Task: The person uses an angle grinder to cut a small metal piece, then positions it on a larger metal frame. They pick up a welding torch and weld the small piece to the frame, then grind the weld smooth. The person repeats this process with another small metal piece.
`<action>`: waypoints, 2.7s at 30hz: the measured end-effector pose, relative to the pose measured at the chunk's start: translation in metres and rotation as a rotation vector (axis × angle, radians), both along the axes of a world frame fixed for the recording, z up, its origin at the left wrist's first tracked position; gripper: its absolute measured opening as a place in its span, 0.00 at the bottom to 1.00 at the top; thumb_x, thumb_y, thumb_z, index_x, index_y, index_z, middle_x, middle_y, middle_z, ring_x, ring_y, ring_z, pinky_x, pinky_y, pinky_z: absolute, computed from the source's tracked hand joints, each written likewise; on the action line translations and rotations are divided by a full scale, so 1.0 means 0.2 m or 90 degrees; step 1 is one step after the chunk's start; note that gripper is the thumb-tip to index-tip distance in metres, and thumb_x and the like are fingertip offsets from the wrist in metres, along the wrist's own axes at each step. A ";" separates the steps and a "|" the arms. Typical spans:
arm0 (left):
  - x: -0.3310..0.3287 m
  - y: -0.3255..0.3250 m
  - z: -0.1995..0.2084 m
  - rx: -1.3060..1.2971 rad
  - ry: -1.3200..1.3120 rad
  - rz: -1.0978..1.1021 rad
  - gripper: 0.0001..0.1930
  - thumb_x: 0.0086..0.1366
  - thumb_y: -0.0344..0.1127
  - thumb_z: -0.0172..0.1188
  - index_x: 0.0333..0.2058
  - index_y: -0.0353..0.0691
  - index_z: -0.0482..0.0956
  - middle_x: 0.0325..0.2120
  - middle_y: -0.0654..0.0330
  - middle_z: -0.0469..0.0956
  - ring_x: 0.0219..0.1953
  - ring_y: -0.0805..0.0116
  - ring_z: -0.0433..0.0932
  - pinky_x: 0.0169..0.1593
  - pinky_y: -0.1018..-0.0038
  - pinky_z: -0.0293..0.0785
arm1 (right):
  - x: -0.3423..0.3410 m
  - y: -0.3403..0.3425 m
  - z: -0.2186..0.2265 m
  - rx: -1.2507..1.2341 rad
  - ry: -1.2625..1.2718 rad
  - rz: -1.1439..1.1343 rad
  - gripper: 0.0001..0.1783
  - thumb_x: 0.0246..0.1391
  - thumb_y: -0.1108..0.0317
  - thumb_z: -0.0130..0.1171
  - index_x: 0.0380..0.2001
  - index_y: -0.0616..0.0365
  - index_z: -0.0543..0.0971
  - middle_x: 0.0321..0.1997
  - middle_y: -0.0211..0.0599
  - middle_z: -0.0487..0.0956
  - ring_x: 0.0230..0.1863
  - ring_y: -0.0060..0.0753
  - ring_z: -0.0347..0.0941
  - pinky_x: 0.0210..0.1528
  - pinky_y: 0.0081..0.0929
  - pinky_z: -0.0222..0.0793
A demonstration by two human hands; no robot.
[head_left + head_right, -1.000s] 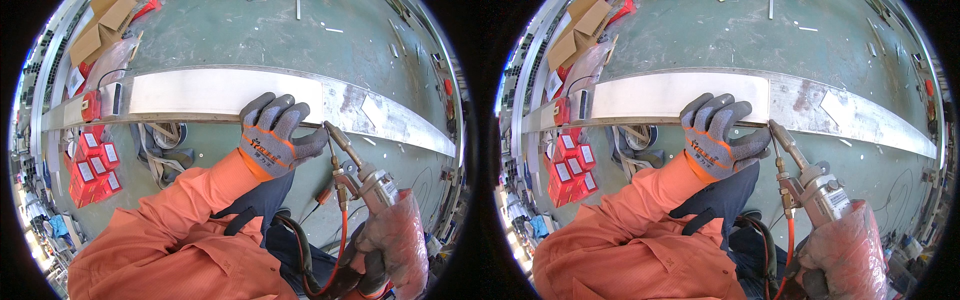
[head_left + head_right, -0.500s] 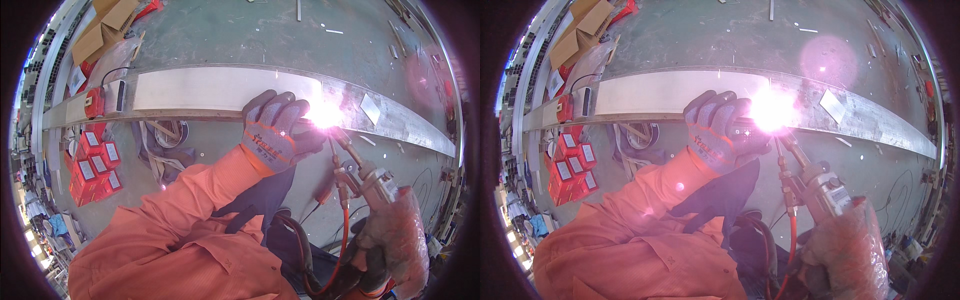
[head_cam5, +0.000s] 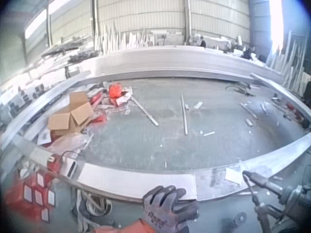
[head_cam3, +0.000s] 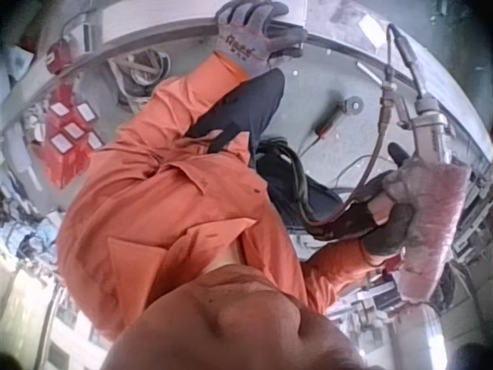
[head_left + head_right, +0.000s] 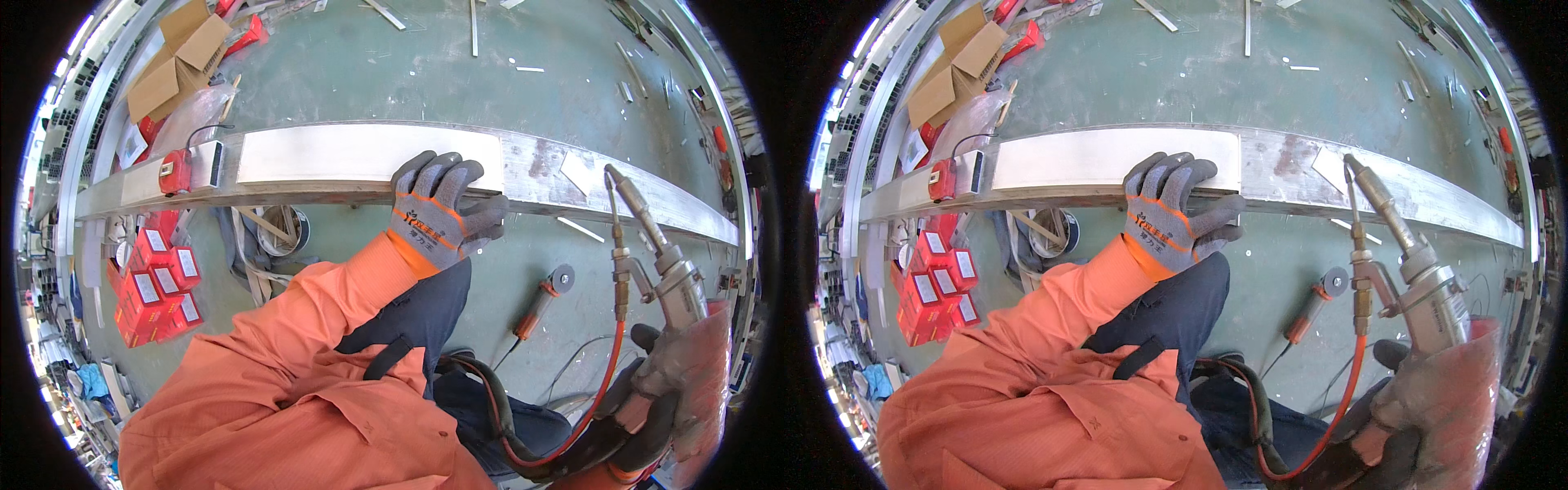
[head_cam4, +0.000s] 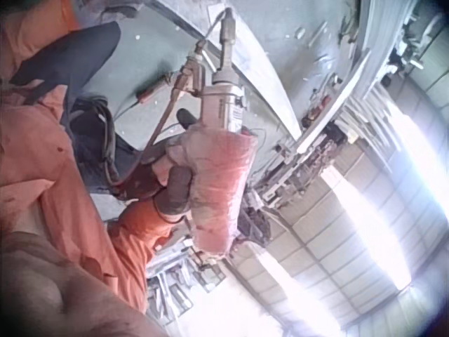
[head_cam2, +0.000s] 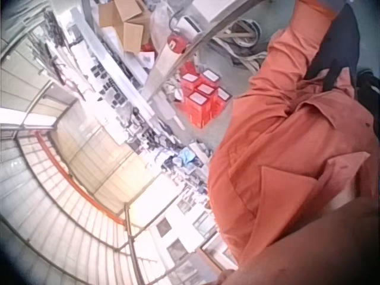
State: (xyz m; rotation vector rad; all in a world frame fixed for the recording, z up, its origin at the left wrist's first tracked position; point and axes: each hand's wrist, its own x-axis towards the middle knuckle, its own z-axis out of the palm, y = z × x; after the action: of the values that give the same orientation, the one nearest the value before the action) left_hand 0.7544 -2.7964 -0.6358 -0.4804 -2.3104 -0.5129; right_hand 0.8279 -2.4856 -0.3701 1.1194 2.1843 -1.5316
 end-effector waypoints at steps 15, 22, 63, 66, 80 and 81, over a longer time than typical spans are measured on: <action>-0.05 -0.43 0.42 -0.255 -0.347 -0.021 0.36 0.54 0.47 0.80 0.63 0.56 0.80 0.59 0.56 0.77 0.60 0.47 0.77 0.63 0.51 0.75 | 0.15 0.05 0.08 0.069 0.113 0.022 0.62 0.57 0.20 0.60 0.74 0.65 0.64 0.52 0.55 0.82 0.42 0.40 0.85 0.44 0.34 0.86; -0.25 -0.48 0.63 -0.196 -0.631 -0.124 0.27 0.74 0.55 0.60 0.68 0.60 0.77 0.51 0.50 0.86 0.52 0.45 0.86 0.59 0.53 0.80 | 0.16 0.09 0.07 0.033 0.098 0.017 0.52 0.62 0.30 0.62 0.70 0.66 0.66 0.50 0.53 0.81 0.39 0.37 0.83 0.40 0.31 0.82; -0.14 -0.40 0.39 -0.341 -0.403 -0.088 0.38 0.67 0.57 0.70 0.74 0.80 0.67 0.70 0.53 0.70 0.70 0.48 0.70 0.69 0.48 0.65 | 0.13 -0.24 -0.70 -0.123 0.301 0.235 0.32 0.64 0.62 0.62 0.66 0.67 0.71 0.54 0.49 0.81 0.33 0.35 0.80 0.30 0.29 0.77; -0.14 -0.38 0.42 -0.332 -0.442 -0.084 0.38 0.67 0.57 0.69 0.74 0.81 0.67 0.71 0.54 0.70 0.70 0.49 0.70 0.70 0.49 0.64 | 0.13 -0.23 -0.70 -0.127 0.306 0.232 0.31 0.65 0.62 0.62 0.67 0.67 0.71 0.54 0.48 0.81 0.34 0.35 0.80 0.31 0.29 0.77; -0.12 -0.39 0.42 -0.350 -0.392 -0.085 0.45 0.63 0.60 0.72 0.77 0.74 0.62 0.72 0.54 0.68 0.71 0.45 0.68 0.74 0.45 0.61 | 0.14 -0.23 -0.59 -0.145 0.340 0.180 0.31 0.64 0.58 0.62 0.63 0.69 0.72 0.50 0.50 0.80 0.27 0.35 0.78 0.27 0.30 0.75; -0.11 -0.40 0.41 -0.341 -0.368 -0.093 0.46 0.62 0.61 0.73 0.77 0.71 0.63 0.71 0.54 0.68 0.71 0.45 0.69 0.74 0.45 0.61 | 0.14 -0.21 -0.60 -0.137 0.338 0.171 0.32 0.64 0.58 0.63 0.63 0.69 0.72 0.50 0.50 0.80 0.27 0.35 0.78 0.26 0.30 0.75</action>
State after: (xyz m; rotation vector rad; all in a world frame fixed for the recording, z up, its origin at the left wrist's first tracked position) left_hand 0.7314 -2.8764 -0.5541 -0.8451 -2.9973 -0.0855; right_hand 0.8567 -2.5282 -0.4895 0.3563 2.2774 -2.0383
